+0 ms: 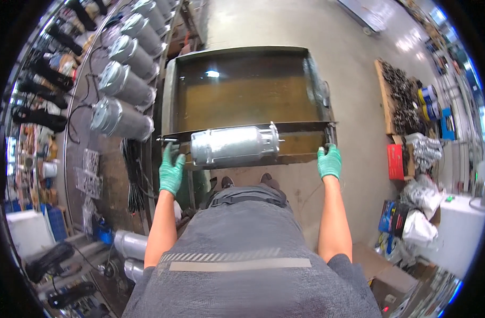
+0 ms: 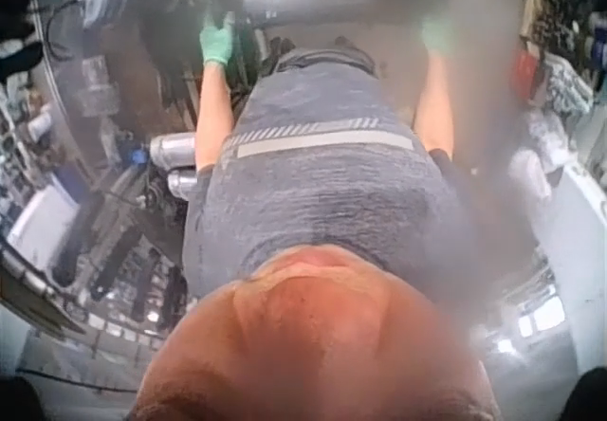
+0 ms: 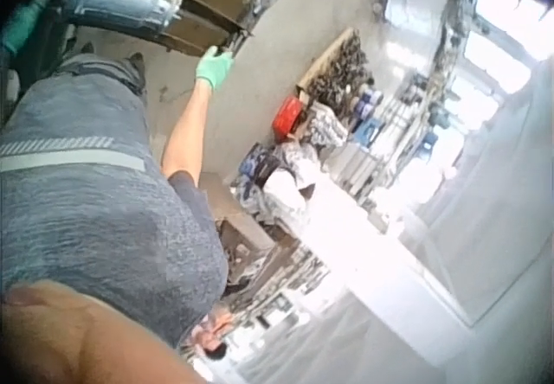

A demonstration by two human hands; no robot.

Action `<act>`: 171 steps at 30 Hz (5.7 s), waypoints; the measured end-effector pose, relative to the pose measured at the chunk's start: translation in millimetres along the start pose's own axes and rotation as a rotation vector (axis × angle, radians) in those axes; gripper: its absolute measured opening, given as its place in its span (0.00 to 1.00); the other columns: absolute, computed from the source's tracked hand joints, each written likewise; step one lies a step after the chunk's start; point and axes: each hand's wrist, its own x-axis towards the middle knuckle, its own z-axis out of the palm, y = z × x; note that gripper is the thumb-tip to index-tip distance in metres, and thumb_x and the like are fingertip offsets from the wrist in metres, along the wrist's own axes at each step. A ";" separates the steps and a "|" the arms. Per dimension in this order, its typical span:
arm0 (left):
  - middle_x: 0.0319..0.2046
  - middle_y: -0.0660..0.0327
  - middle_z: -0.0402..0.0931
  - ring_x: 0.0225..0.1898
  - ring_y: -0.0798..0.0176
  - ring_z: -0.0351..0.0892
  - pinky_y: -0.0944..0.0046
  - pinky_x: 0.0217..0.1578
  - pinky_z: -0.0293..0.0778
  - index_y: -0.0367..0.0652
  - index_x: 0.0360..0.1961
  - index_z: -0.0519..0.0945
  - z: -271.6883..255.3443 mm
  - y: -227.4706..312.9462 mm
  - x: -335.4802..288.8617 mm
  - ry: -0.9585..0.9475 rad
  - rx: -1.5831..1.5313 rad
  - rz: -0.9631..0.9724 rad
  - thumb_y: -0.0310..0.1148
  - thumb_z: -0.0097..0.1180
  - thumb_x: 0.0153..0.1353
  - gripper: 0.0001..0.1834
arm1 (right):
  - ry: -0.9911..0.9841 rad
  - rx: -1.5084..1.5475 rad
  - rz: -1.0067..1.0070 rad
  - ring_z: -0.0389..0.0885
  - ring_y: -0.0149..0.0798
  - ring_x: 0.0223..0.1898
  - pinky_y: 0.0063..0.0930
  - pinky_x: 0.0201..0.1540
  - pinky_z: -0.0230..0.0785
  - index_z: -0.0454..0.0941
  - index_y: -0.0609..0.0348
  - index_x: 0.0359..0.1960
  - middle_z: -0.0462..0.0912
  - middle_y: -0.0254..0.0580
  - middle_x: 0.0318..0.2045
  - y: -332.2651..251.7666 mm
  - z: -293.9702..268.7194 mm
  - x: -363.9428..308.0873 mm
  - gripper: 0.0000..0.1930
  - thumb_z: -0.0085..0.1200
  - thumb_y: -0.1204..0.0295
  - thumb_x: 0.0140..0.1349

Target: The person tests industrial pump units for leaks by submerging them in a water tank, rotating them to check for air bubbles, and then placing them back onto a staging area.

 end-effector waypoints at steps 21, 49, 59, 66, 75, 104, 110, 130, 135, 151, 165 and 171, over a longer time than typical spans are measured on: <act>0.45 0.53 0.87 0.44 0.56 0.87 0.56 0.47 0.78 0.38 0.52 0.83 -174.0 -168.5 -3.1 0.335 -0.020 -0.619 0.41 0.70 0.57 0.26 | -1.126 0.480 -0.136 0.76 0.36 0.60 0.35 0.63 0.69 0.70 0.54 0.70 0.77 0.37 0.61 -127.2 51.4 51.5 0.31 0.50 0.49 0.72; 0.44 0.44 0.85 0.44 0.50 0.87 0.55 0.51 0.83 0.27 0.54 0.79 -442.1 215.6 -302.3 0.815 -0.531 0.363 0.42 0.50 0.72 0.25 | -1.609 0.748 -0.043 0.76 0.31 0.37 0.27 0.42 0.72 0.77 0.60 0.53 0.80 0.34 0.41 -370.6 182.3 -315.3 0.19 0.55 0.61 0.68; 0.46 0.58 0.86 0.46 0.63 0.86 0.63 0.51 0.80 0.42 0.61 0.79 -438.8 155.6 -302.1 1.043 0.838 -0.209 0.29 0.70 0.60 0.27 | -1.520 0.635 -0.269 0.80 0.30 0.41 0.32 0.39 0.79 0.72 0.54 0.55 0.79 0.34 0.42 -371.7 293.7 -380.4 0.23 0.55 0.49 0.71; 0.47 0.64 0.83 0.61 0.53 0.77 0.42 0.74 0.55 0.58 0.43 0.88 -451.2 164.5 -285.8 0.783 1.664 0.095 0.26 0.65 0.47 0.19 | -1.831 0.370 -0.220 0.81 0.44 0.50 0.49 0.49 0.80 0.67 0.46 0.66 0.76 0.40 0.58 -382.4 250.8 -350.5 0.30 0.45 0.40 0.73; 0.48 0.62 0.83 0.67 0.54 0.74 0.42 0.77 0.50 0.56 0.40 0.87 -494.8 128.7 -228.6 0.661 1.673 0.099 0.29 0.56 0.58 0.13 | -1.794 0.486 -0.069 0.83 0.48 0.43 0.47 0.46 0.81 0.72 0.63 0.60 0.81 0.52 0.48 -390.8 184.8 -230.3 0.28 0.45 0.49 0.76; 0.53 0.57 0.82 0.65 0.48 0.73 0.47 0.78 0.48 0.54 0.54 0.85 -667.7 115.1 -169.8 0.394 1.513 -0.286 0.17 0.61 0.47 0.31 | -1.349 0.878 0.374 0.81 0.53 0.35 0.51 0.38 0.78 0.77 0.55 0.42 0.82 0.47 0.34 -264.3 143.6 -102.4 0.24 0.47 0.45 0.74; 0.54 0.61 0.80 0.65 0.52 0.72 0.46 0.79 0.45 0.56 0.49 0.86 -633.7 67.5 -152.9 0.744 1.448 -0.018 0.16 0.60 0.46 0.29 | -1.322 0.910 0.368 0.82 0.55 0.35 0.51 0.38 0.78 0.78 0.56 0.42 0.83 0.49 0.34 -265.9 135.7 -100.4 0.24 0.47 0.46 0.74; 0.46 0.52 0.83 0.57 0.47 0.78 0.43 0.70 0.60 0.43 0.48 0.84 -471.5 -41.3 -136.0 0.599 1.017 -0.115 0.34 0.58 0.63 0.14 | -1.168 0.945 0.289 0.81 0.47 0.40 0.47 0.45 0.78 0.77 0.53 0.43 0.82 0.45 0.37 -234.1 104.4 -82.6 0.19 0.51 0.49 0.73; 0.48 0.52 0.86 0.47 0.56 0.86 0.59 0.52 0.79 0.39 0.53 0.82 -333.6 -83.1 -104.9 0.503 0.170 -0.023 0.26 0.61 0.65 0.15 | -1.104 0.970 0.408 0.84 0.47 0.34 0.45 0.39 0.81 0.75 0.59 0.48 0.83 0.49 0.38 -225.9 93.2 -81.9 0.18 0.53 0.54 0.73; 0.60 0.50 0.77 0.63 0.41 0.72 0.47 0.66 0.67 0.42 0.53 0.82 -41.6 15.5 121.0 -0.005 0.430 0.595 0.41 0.61 0.65 0.19 | -0.024 0.354 -0.393 0.83 0.49 0.45 0.40 0.53 0.74 0.78 0.62 0.50 0.85 0.53 0.42 -149.7 43.8 2.2 0.15 0.53 0.62 0.75; 0.41 0.52 0.85 0.47 0.43 0.82 0.43 0.50 0.76 0.48 0.39 0.83 58.9 1.0 189.0 0.054 0.791 -0.019 0.50 0.43 0.74 0.21 | 0.081 -0.182 -0.491 0.84 0.52 0.38 0.47 0.41 0.77 0.82 0.55 0.36 0.84 0.45 0.35 -115.1 94.3 118.0 0.16 0.50 0.57 0.72; 0.40 0.51 0.85 0.46 0.42 0.82 0.42 0.49 0.76 0.48 0.39 0.83 64.9 -4.6 196.1 0.035 0.865 -0.060 0.50 0.41 0.75 0.22 | 0.065 -0.175 -0.562 0.83 0.51 0.34 0.46 0.38 0.76 0.82 0.54 0.32 0.83 0.45 0.32 -111.6 98.5 125.9 0.14 0.49 0.60 0.71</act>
